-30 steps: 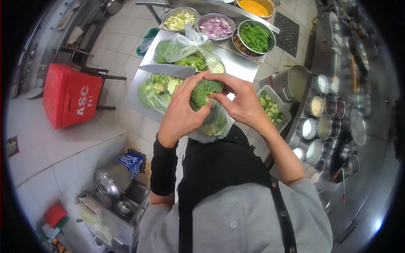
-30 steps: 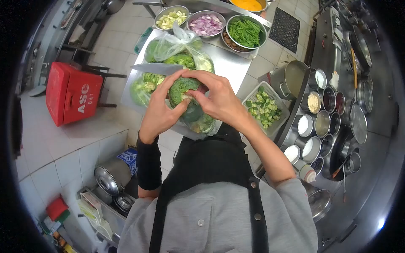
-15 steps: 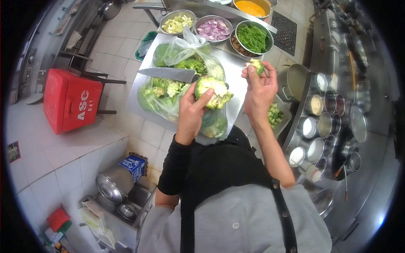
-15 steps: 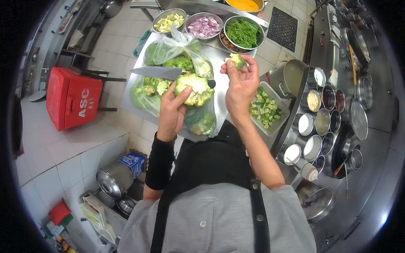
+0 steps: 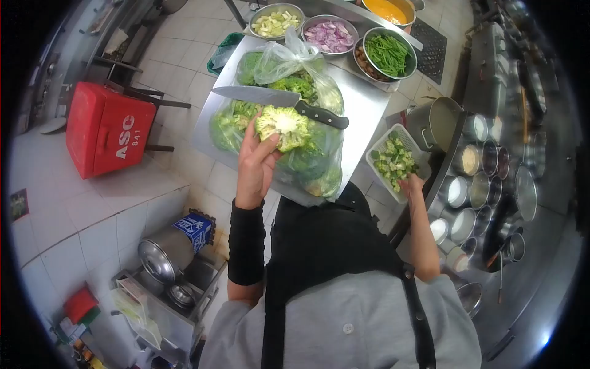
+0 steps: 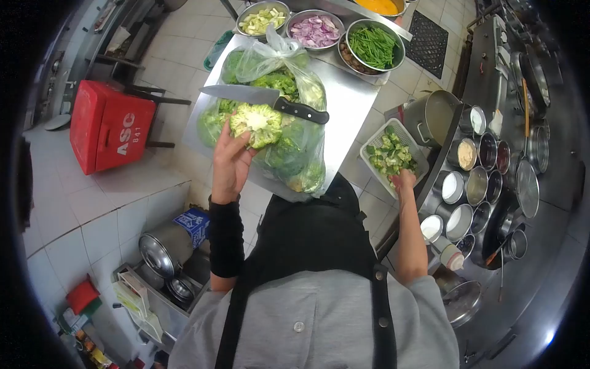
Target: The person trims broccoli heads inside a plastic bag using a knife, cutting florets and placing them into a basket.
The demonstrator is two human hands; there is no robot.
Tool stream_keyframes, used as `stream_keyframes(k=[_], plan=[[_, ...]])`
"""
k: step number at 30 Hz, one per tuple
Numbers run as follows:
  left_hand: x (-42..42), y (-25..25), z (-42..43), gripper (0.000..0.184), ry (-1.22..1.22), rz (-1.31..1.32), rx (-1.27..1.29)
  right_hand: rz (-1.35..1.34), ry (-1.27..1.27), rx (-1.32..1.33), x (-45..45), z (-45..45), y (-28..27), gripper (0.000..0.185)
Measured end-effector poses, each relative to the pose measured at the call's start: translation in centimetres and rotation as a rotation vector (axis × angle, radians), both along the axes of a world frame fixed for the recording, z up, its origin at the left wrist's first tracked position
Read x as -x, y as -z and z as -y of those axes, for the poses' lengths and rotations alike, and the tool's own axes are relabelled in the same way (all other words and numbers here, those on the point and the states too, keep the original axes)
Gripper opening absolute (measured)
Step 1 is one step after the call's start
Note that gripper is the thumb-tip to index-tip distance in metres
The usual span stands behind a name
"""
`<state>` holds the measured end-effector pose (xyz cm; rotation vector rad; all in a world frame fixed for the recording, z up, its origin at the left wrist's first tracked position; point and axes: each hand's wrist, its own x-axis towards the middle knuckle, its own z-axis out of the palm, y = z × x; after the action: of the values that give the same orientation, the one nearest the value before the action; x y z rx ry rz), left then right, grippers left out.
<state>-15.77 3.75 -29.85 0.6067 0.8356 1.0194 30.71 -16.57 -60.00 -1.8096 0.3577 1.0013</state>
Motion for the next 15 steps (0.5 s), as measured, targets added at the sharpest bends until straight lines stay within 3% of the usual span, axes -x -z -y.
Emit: stream_keyframes(k=[1, 3, 8, 13, 15], plan=[[0.2, 0.1, 0.0, 0.074, -0.008, 0.003, -0.017, -0.027, -0.070, 0.118, 0.0, -0.5, -0.4, 0.053], [0.4, -0.3, 0.4, 0.074, 0.000, -0.051, -0.040, 0.038, -0.292, -0.042, 1.8, -1.2, -1.2, 0.040], [1.3, 1.2, 0.5, 0.073, -0.059, 0.004, 0.021, 0.287, -0.643, -0.371, 10.9, -7.6, -13.7, 0.024], [0.7, 1.1, 0.0, 0.072, -0.157, 0.076, 0.054, 0.796, -0.886, -0.666, 18.8, -12.9, -24.9, 0.020], [0.1, 1.0, -0.2, 0.071, -0.214, -0.023, 0.055, 0.888, -0.997, -0.780, 21.4, -14.1, -29.0, 0.018]])
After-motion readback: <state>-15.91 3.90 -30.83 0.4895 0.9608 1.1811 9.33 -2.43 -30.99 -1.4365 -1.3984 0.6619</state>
